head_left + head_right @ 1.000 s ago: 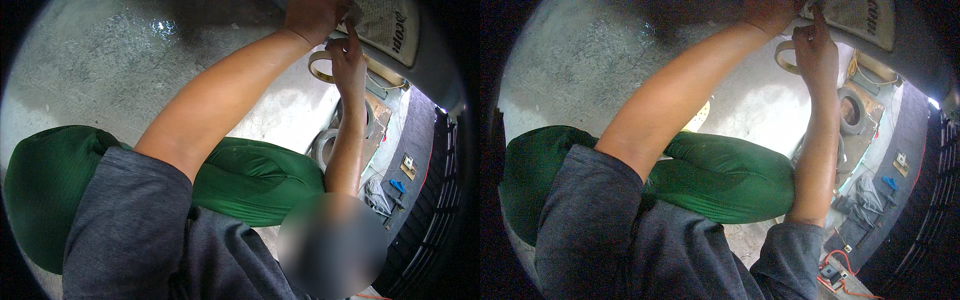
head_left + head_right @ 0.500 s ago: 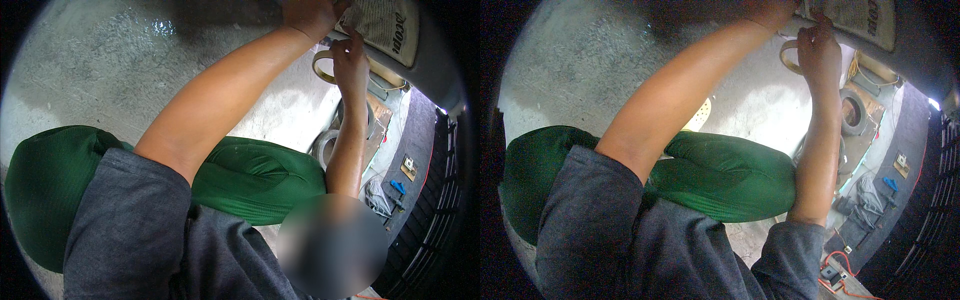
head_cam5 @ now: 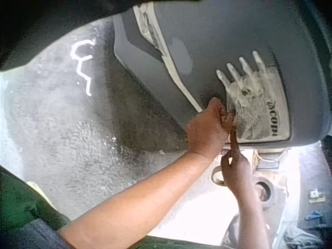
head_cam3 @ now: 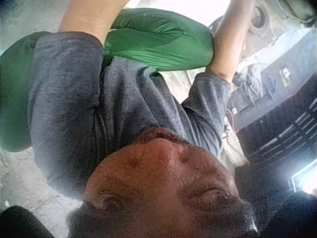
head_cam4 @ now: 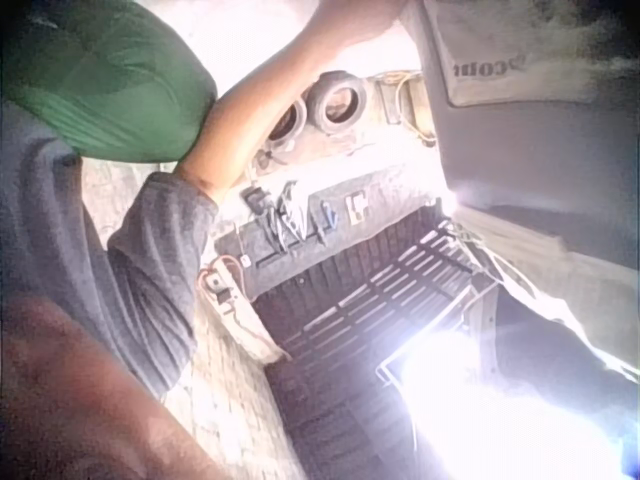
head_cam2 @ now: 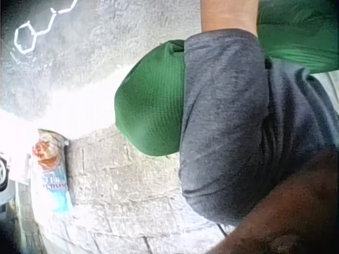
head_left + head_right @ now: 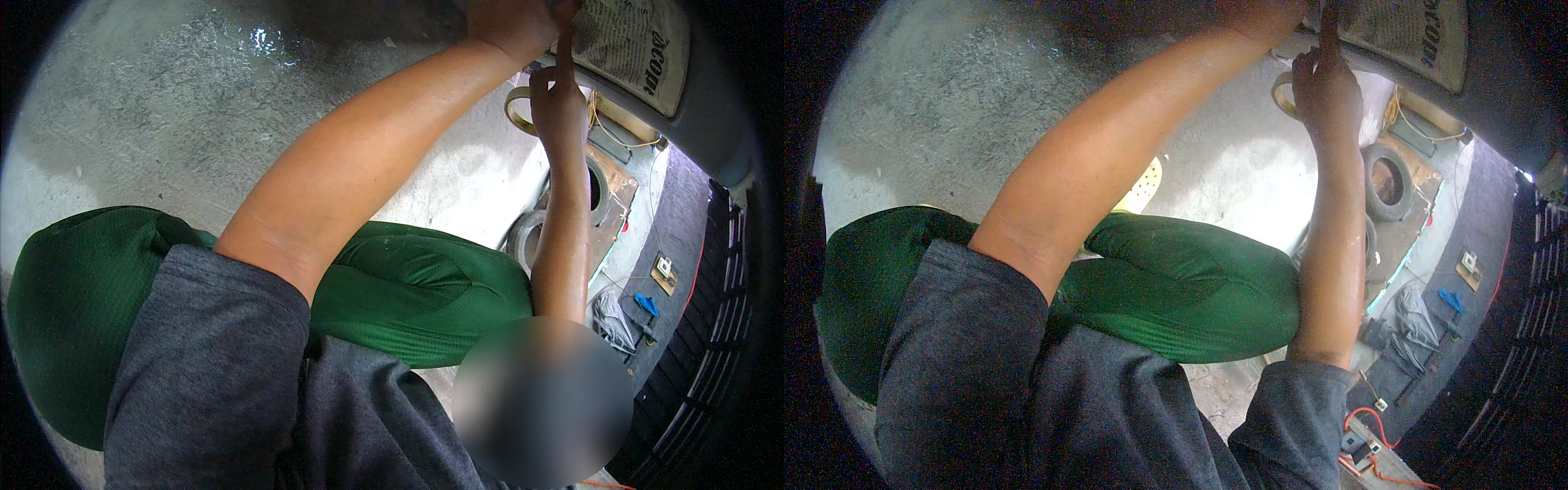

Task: The person crouches by a car bumper and repeatedly applies strips of masking tape to secure newspaper pieces over the bumper surface. The hands tear tape from a roll and press it onto the paper and bumper repeatedly.

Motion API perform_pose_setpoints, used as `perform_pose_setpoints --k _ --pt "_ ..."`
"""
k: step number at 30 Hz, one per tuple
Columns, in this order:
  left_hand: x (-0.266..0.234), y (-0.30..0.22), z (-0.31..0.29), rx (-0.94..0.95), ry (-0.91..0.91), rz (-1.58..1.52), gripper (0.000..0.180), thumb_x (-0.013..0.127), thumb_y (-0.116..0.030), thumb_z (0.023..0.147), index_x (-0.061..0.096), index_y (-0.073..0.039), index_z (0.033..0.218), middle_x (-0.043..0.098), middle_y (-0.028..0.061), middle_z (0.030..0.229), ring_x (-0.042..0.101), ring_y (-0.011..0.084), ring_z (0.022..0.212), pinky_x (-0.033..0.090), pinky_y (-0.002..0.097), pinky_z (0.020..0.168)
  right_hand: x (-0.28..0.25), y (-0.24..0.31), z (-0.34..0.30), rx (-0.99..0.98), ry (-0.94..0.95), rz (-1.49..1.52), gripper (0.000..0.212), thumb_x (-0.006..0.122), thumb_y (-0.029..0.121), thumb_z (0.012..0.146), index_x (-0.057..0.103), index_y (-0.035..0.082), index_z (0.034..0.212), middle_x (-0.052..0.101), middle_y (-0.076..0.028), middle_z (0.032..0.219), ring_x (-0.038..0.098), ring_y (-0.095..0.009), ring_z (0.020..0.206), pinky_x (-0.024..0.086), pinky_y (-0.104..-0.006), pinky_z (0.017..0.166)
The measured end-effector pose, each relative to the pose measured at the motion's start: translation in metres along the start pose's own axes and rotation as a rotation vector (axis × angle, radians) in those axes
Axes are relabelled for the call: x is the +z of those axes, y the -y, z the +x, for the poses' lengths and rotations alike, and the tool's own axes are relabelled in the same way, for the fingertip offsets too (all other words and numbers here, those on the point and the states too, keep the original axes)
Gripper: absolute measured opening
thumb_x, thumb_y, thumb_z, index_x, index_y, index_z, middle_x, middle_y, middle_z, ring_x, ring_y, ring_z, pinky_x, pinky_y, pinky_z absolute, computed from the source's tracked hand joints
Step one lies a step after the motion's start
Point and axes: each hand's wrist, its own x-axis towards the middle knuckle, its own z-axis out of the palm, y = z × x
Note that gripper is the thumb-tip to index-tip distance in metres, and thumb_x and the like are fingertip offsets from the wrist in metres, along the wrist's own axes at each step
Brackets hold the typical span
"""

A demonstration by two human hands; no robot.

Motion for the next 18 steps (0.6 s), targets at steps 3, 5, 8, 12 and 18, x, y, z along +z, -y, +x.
perform_pose_setpoints --k 3,5,8,12,18 --pt "-0.006 -0.004 -0.003 -0.007 -0.031 -0.043 0.024 0.066 -0.032 0.095 0.057 -0.01 0.094 0.067 0.0189 0.076 0.068 0.0434 0.076 0.049 0.0551 0.066 0.0 0.002 -0.006 0.017 -0.006 0.095 0.049 0.057 0.027 0.101 0.045 0.02 0.149 0.075 -0.017 0.097 0.074 -0.039 0.089 0.058 -0.0503 0.078" --pt "0.001 0.005 0.0 -0.01 -0.105 -0.09 0.024 0.066 -0.032 0.095 0.057 -0.01 0.095 0.066 0.0195 0.076 0.068 0.0431 0.075 0.05 0.0549 0.067 -0.007 0.005 -0.009 0.057 0.018 0.254 0.037 0.058 0.032 0.101 0.059 0.015 0.135 0.074 -0.02 0.094 0.074 -0.038 0.087 0.057 -0.0489 0.076" --pt "0.003 0.025 -0.006 -0.015 -0.086 -0.025 0.028 0.066 -0.033 0.095 0.057 -0.006 0.096 0.068 0.0218 0.078 0.069 0.0413 0.076 0.05 0.0555 0.07 -0.023 0.001 -0.008 0.219 0.087 0.446 0.034 0.064 0.039 0.1 0.067 0.006 0.107 0.071 -0.015 0.083 0.069 -0.022 0.074 0.053 -0.0393 0.071" --pt "0.007 0.048 -0.021 -0.179 0.304 0.096 0.028 0.065 -0.029 0.087 0.078 -0.007 0.097 0.076 0.0142 0.082 0.075 0.0289 0.074 0.059 0.0434 0.073 -0.023 0.004 -0.012 0.213 0.307 0.501 0.033 0.065 0.037 0.099 0.069 0.004 0.1 0.066 -0.007 0.078 0.058 -0.016 0.07 0.046 -0.0329 0.069" --pt "-0.015 0.058 -0.026 -0.502 1.054 0.13 0.033 0.061 -0.028 0.091 0.074 0.001 0.099 0.076 0.0146 0.082 0.076 0.0218 0.073 0.061 0.0356 0.071 -0.008 0.002 -0.004 0.388 0.499 0.598 0.034 0.065 0.036 0.1 0.068 0.004 0.11 0.065 -0.006 0.084 0.055 -0.014 0.075 0.045 -0.0302 0.071"
